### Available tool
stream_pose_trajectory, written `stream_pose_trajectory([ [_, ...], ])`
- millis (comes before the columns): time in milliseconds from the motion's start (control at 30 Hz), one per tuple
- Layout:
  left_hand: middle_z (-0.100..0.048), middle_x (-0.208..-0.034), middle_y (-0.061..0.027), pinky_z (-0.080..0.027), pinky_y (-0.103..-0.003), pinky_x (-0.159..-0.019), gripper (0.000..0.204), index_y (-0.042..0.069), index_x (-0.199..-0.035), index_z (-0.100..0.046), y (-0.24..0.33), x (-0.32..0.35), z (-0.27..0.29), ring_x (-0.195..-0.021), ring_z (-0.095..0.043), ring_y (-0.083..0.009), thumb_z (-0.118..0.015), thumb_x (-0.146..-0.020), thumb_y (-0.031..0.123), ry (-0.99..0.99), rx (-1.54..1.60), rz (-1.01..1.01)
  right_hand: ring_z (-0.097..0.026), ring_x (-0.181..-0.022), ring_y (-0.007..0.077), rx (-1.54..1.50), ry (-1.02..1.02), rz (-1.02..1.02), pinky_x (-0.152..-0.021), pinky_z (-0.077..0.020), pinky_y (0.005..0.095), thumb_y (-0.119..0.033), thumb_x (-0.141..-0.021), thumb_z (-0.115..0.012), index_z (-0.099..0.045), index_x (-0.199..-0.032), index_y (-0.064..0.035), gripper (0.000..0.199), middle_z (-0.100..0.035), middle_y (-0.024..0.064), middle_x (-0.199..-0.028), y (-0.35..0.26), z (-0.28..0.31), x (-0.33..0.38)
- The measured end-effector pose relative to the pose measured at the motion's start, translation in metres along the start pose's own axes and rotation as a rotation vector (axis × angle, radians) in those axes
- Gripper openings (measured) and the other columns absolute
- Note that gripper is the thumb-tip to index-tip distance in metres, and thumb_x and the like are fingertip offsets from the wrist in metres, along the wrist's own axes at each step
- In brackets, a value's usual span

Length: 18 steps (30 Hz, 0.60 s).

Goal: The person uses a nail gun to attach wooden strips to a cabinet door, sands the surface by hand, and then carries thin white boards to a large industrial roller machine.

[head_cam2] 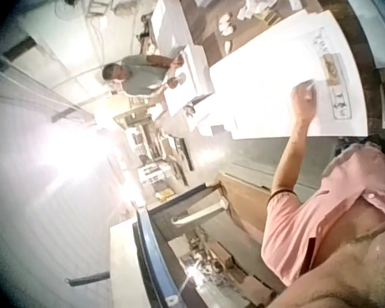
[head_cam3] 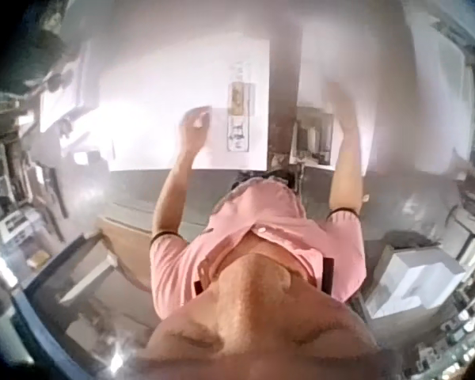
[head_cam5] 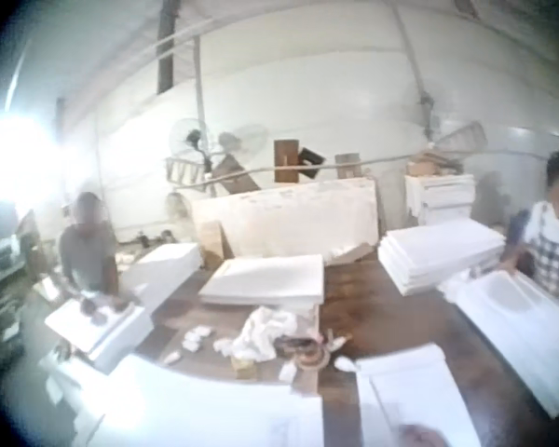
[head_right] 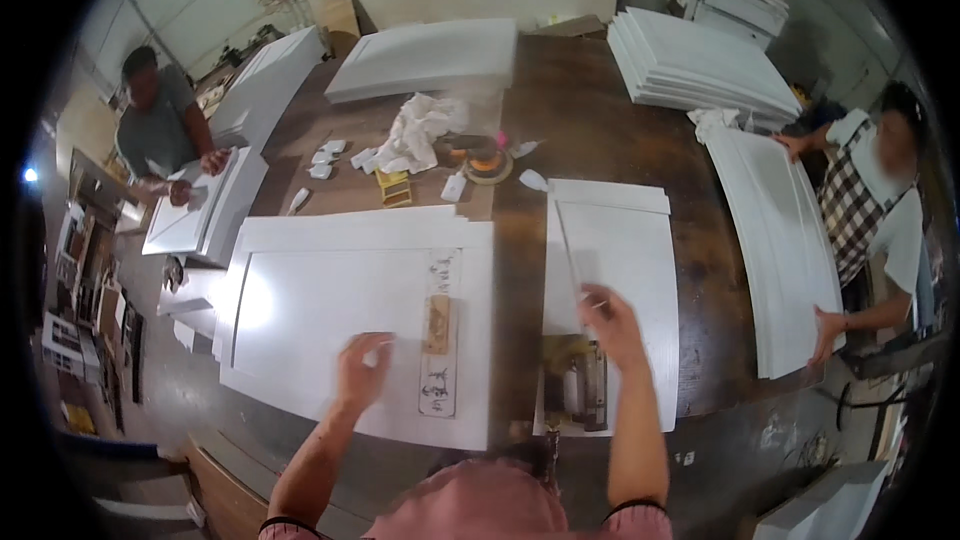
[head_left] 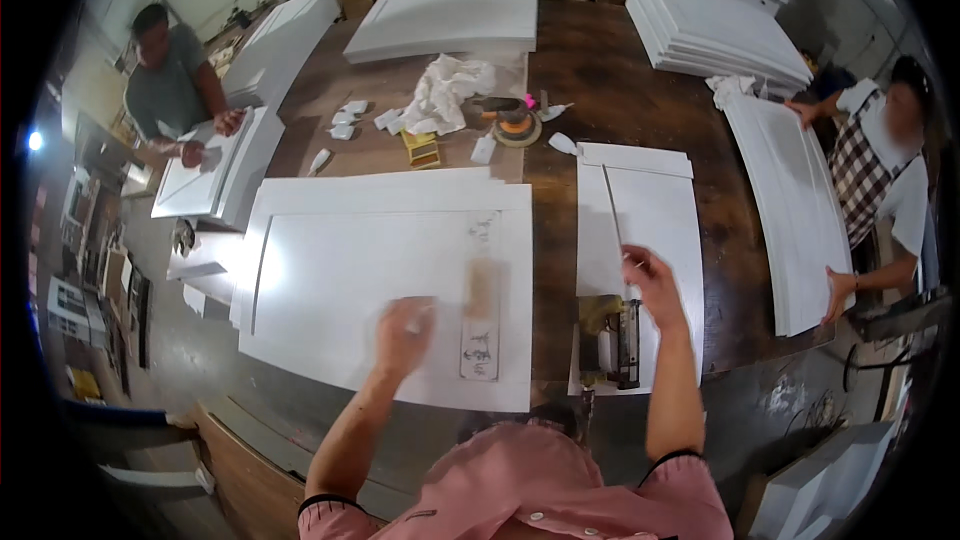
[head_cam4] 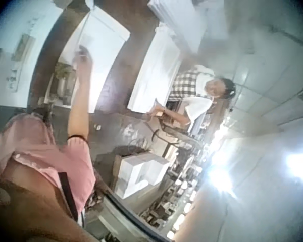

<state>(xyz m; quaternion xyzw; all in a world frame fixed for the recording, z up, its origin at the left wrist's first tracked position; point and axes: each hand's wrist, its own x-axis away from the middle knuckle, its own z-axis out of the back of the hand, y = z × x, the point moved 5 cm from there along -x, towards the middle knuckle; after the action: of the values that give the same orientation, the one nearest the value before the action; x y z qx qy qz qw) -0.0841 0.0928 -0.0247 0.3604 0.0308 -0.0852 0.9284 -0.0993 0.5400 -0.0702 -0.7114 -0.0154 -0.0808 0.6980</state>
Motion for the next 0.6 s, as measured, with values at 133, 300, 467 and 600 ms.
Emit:
stream_pose_trajectory([
  [133, -0.068, -0.128, -0.0129, -0.059, -0.036, -0.089, 0.038, 0.002, -0.130, -0.065, 0.115, 0.009, -0.009, -0.109, -0.069, -0.0238, -0.075, -0.094, 0.007, -0.263, 0.490, -0.123, -0.061, -0.089, 0.0106, -0.254, -0.160, 0.039, -0.084, -0.0538, 0.0281, -0.002, -0.089, -0.073, -0.062, -0.130, -0.0089, 0.043, -0.063, -0.0021, -0.105, -0.034, -0.127, 0.063],
  [300, -0.060, -0.134, -0.0115, -0.062, -0.034, -0.082, 0.061, 0.004, -0.149, -0.050, 0.103, 0.017, 0.018, -0.113, -0.065, -0.0202, -0.077, -0.094, 0.006, -0.477, 0.705, 0.069, -0.064, -0.096, 0.0114, -0.239, -0.289, -0.028, -0.085, -0.0553, 0.0306, -0.004, -0.091, -0.071, -0.060, -0.126, -0.0071, 0.037, -0.064, 0.0018, -0.107, -0.058, -0.212, 0.088],
  [467, -0.064, -0.127, -0.0115, -0.060, -0.035, -0.089, 0.061, 0.004, -0.150, -0.048, 0.071, 0.035, 0.039, -0.111, -0.065, -0.0186, -0.074, -0.094, 0.003, -0.579, 0.880, 0.352, -0.069, -0.093, 0.0159, -0.151, -0.382, 0.013, -0.084, -0.0571, 0.0324, -0.008, -0.093, -0.072, -0.061, -0.125, -0.0051, 0.034, -0.066, 0.0049, -0.107, -0.050, -0.237, 0.085],
  [600, -0.066, -0.123, -0.0110, -0.056, -0.035, -0.096, 0.062, 0.001, -0.150, -0.047, 0.056, 0.045, 0.046, -0.110, -0.066, -0.0181, -0.074, -0.094, 0.002, -0.539, 0.797, 0.232, -0.068, -0.097, 0.0169, -0.195, -0.431, -0.027, -0.084, -0.0565, 0.0329, -0.015, -0.095, -0.073, -0.063, -0.126, -0.0046, 0.034, -0.068, 0.0043, -0.108, -0.060, -0.261, 0.090],
])
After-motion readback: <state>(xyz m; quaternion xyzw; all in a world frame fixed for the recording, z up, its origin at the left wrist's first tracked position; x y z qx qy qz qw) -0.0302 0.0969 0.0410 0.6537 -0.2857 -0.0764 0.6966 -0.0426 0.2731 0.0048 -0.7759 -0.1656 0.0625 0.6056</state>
